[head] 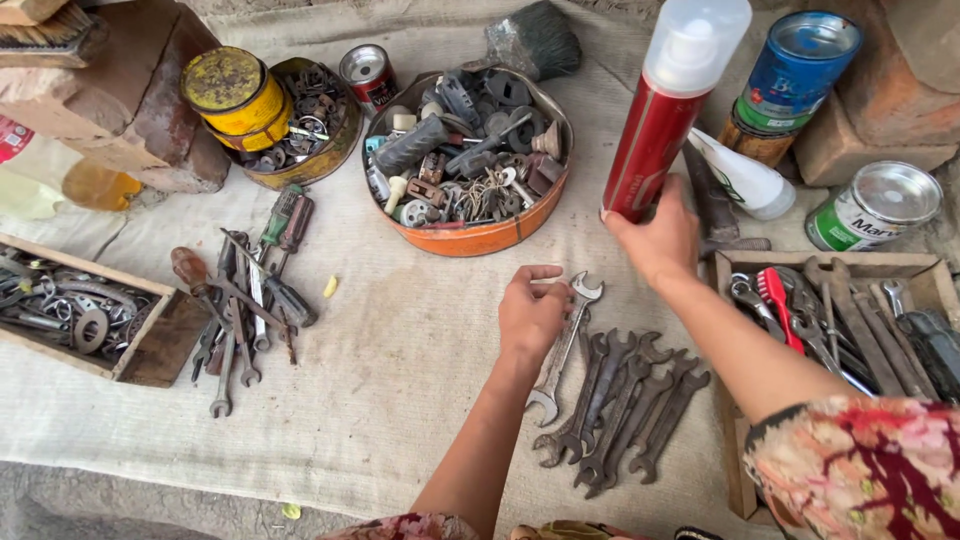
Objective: Sorting and organizing mechanical tools such as wrenches and screwdrivers into various containers and boxes.
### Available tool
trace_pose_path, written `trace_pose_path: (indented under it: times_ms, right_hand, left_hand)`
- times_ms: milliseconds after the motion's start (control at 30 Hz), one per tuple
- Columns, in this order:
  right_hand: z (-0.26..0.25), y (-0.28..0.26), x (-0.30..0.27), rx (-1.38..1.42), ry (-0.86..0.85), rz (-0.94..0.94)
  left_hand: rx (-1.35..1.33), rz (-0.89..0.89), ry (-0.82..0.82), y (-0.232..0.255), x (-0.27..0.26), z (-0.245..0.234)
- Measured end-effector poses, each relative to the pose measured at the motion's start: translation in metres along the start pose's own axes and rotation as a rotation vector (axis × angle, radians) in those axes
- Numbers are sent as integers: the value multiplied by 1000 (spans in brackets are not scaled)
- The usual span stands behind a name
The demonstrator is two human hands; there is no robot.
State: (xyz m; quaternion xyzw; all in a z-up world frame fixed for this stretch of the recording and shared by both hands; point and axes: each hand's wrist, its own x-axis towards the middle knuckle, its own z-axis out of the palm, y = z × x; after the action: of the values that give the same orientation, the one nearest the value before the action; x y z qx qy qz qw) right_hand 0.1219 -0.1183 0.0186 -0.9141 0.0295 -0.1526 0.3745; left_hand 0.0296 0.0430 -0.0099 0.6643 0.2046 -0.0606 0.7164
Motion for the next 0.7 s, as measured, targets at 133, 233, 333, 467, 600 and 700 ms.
trace_pose_path:
  times_ms: [133,233,333,467,600,700]
  right_hand:
    - [7,-7,6,-59,-34,37]
    - [14,6,5,-53,25,14]
    - [12,14,5,-24,95,-41]
    - [-15,21,-7,351,20,145]
    - [-85,12,-56,642,22,110]
    - [-133,10,-100,424,157,41]
  left_hand:
    - [-3,-1,32,2,4,-6]
    - [-8,6,12,6,2,-5]
    - [64,14,5,8,-2,-1]
    - [127,76,-54,-5,-24,8]
    - [216,28,-167,3,-82,20]
    - [398,210,-337,-16,-108,36]
